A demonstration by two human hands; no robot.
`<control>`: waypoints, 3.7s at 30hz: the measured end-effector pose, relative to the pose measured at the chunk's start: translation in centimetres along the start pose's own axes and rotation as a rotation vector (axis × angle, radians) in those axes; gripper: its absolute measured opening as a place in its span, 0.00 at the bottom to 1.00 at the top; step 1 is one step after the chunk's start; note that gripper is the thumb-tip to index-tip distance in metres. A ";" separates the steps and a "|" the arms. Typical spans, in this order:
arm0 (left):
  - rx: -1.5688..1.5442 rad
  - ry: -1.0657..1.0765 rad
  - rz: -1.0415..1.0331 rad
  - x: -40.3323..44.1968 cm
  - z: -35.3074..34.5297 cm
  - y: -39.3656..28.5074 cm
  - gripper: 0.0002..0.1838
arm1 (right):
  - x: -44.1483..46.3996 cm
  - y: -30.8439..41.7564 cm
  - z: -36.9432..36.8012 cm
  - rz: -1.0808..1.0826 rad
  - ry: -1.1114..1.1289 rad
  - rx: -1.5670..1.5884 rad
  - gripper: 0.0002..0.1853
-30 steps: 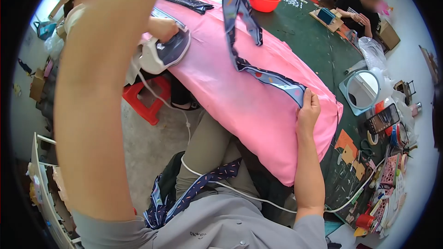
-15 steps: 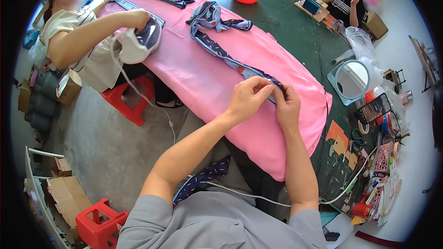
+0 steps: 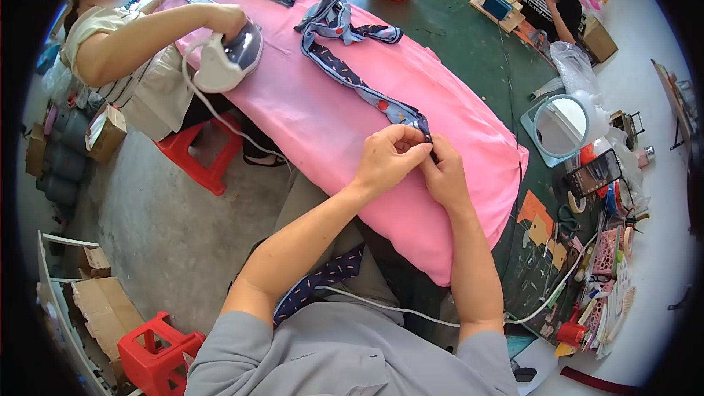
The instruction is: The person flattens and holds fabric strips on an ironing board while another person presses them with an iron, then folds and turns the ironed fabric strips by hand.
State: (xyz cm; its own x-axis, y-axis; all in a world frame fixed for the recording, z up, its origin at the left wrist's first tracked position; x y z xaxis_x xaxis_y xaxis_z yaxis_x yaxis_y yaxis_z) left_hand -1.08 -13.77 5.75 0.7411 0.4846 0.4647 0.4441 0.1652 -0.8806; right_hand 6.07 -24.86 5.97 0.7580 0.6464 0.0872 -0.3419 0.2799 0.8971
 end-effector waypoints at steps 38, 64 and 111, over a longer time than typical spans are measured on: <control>0.052 0.135 0.066 -0.8 0.4 0.5 0.07 | 0.3 -1.8 0.7 -0.206 -0.002 0.322 0.09; -0.035 0.219 -0.070 0.4 -1.0 -1.1 0.15 | 0.2 -3.4 -1.4 -0.367 0.217 0.846 0.10; 0.308 0.134 -0.239 0.0 2.5 0.2 0.06 | -0.2 -2.4 5.7 -0.191 -0.451 -0.042 0.15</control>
State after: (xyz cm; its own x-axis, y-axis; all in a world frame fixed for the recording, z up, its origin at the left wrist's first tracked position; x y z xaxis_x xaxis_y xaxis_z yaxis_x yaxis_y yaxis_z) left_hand -2.27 -11.66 5.37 0.7036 0.2882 0.6496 0.4552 0.5191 -0.7234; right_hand 9.91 -29.68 6.23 0.9711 0.2117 0.1102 -0.1887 0.3981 0.8978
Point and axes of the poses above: each hand's wrist, its own x-axis towards the middle knuckle, its own z-axis out of the back of the hand, y = z × x, the point moved 9 cm from there along x, towards the middle knuckle, and after that the axes turned 14 degrees about -z, right-handed, at the moved point
